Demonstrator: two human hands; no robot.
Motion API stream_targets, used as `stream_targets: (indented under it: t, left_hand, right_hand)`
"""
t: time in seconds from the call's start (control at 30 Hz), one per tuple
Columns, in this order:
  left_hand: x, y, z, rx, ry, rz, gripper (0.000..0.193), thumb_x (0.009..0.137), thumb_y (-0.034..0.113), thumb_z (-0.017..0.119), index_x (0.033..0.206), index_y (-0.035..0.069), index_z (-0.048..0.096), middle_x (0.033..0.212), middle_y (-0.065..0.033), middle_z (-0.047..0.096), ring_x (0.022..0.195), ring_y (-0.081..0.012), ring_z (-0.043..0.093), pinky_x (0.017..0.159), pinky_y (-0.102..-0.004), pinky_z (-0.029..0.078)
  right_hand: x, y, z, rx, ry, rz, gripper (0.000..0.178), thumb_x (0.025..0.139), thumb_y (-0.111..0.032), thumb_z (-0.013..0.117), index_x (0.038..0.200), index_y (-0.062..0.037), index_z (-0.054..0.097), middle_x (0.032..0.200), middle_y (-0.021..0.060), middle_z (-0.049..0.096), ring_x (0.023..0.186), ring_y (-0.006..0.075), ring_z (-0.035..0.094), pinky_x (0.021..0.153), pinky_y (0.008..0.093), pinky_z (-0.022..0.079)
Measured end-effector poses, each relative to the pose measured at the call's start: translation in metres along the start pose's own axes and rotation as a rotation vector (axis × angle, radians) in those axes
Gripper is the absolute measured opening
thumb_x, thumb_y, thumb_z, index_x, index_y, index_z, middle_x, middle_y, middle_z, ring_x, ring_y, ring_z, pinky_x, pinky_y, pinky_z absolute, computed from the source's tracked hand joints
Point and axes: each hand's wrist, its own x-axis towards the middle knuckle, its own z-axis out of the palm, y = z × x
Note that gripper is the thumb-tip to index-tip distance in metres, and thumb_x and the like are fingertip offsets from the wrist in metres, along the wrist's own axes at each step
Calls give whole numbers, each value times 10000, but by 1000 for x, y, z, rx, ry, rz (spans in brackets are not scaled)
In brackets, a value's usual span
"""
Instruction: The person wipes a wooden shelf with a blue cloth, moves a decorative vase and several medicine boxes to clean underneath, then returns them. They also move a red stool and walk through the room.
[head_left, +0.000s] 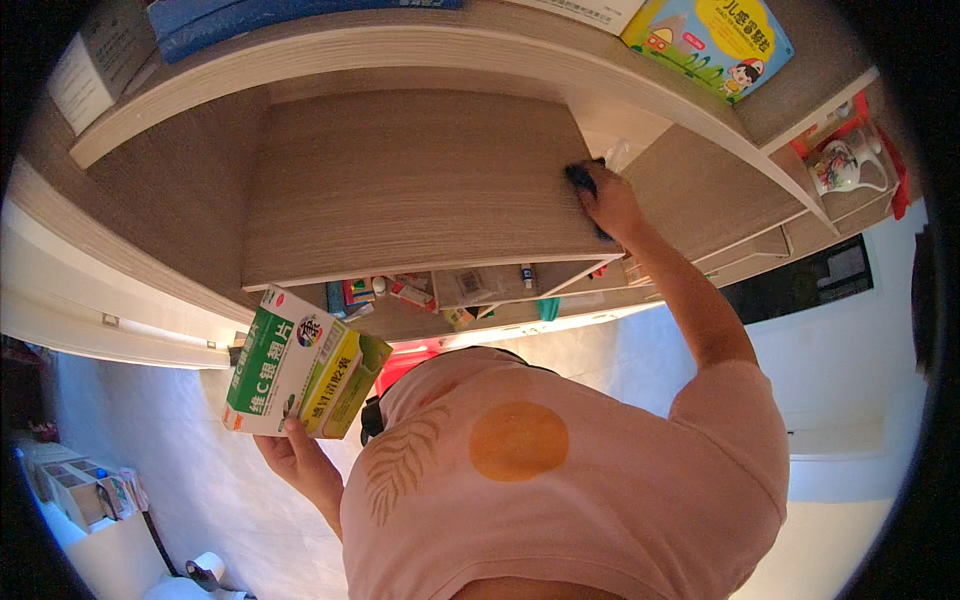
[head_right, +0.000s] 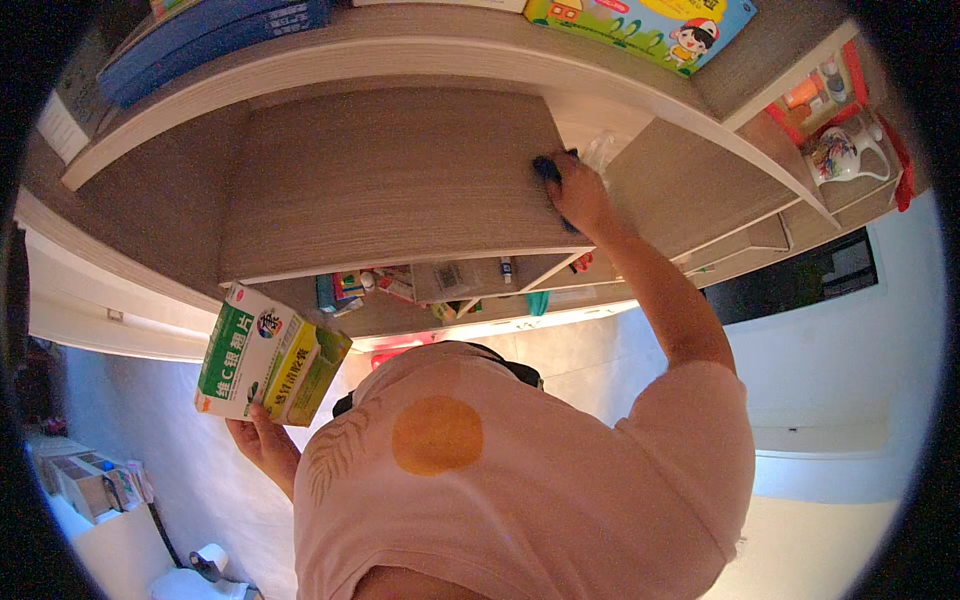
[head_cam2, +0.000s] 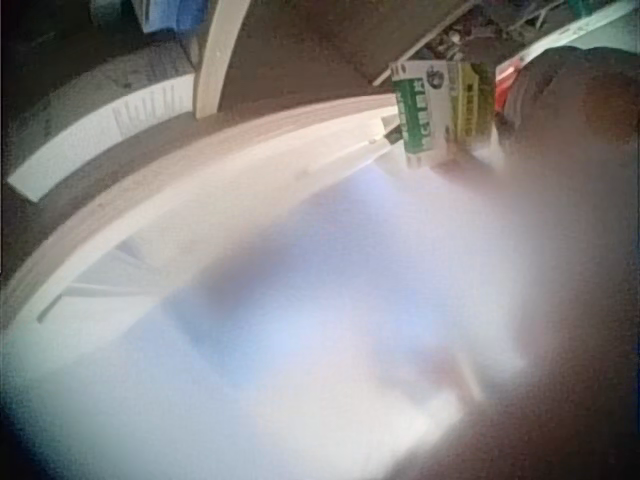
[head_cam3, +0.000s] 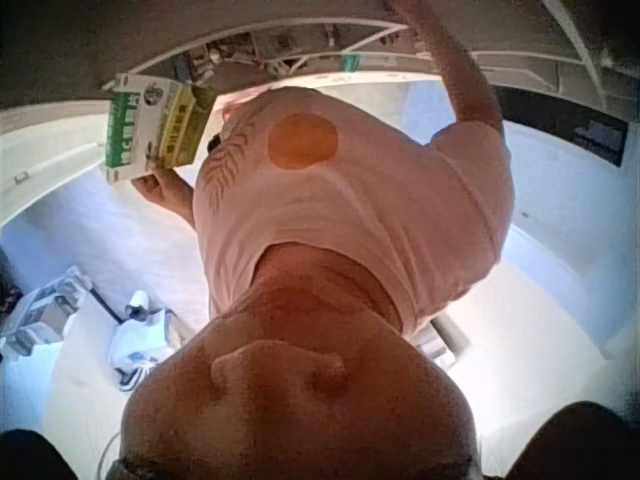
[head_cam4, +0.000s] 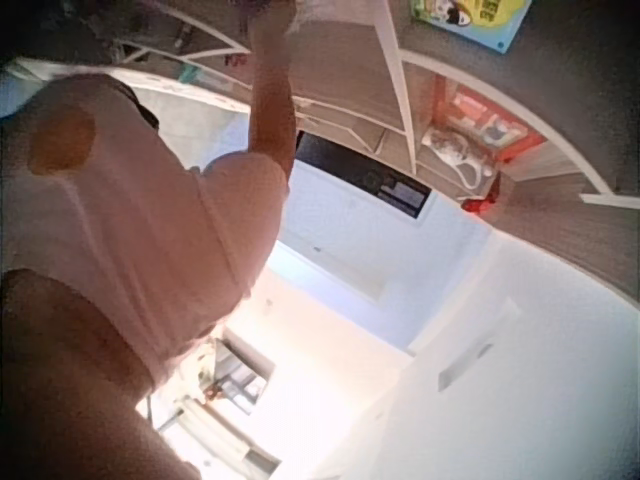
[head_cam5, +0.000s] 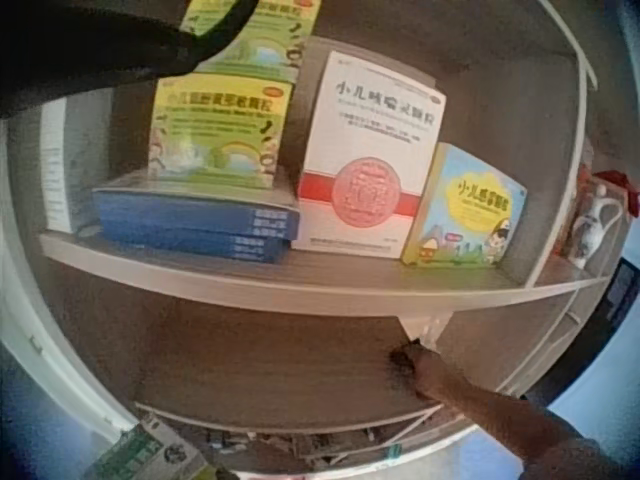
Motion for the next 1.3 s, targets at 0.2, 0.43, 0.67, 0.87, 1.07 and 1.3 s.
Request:
stream_targets:
  t: [0.2,0.43,0.67,0.87,1.07,1.3]
  left_hand:
    - [-6,10,8,32,46,-41,345,877,132,526,1168,-15,413,1114,-126,528,996,-164,512,856,-307,415]
    - [-9,17,15,42,55,-20,370,875,168,544,1165,-19,409,1126,-139,521,1009,-178,510,873,-323,405]
    - [-14,15,23,-45,43,-19,376,883,195,531,1163,-21,403,1135,-142,516,1019,-187,507,867,-334,409]
    - [-20,10,24,-11,77,57,366,893,178,512,1194,8,390,1154,-146,514,1036,-221,522,881,-378,431]
    - [-28,6,44,-46,182,51,379,896,219,515,1178,-1,388,1141,-142,508,1050,-190,493,885,-354,412]
    - [-23,4,37,-61,149,83,473,867,286,567,1187,-8,378,1168,-137,491,1062,-208,486,925,-376,381]
  right_hand:
    - [118,42,39,-298,-204,226,379,807,-192,534,1140,-21,483,1078,232,552,1001,364,534,836,417,457]
    - [168,67,87,-414,210,167,417,829,-237,500,1165,10,483,1155,216,516,1032,348,531,815,453,464]
    - [137,-1,38,-164,40,57,458,805,-274,550,1162,6,484,1199,219,481,1130,328,458,911,401,418]
    - [135,36,35,-116,53,82,507,778,-292,588,1181,-11,464,1206,215,483,1123,339,461,932,414,399]
    - [153,24,68,-182,100,19,478,770,-247,603,1171,-13,495,1179,203,510,1079,349,498,920,416,411]
    - [129,92,25,-87,-181,57,583,741,-279,650,1236,-35,462,1221,215,475,1191,317,404,1006,379,330]
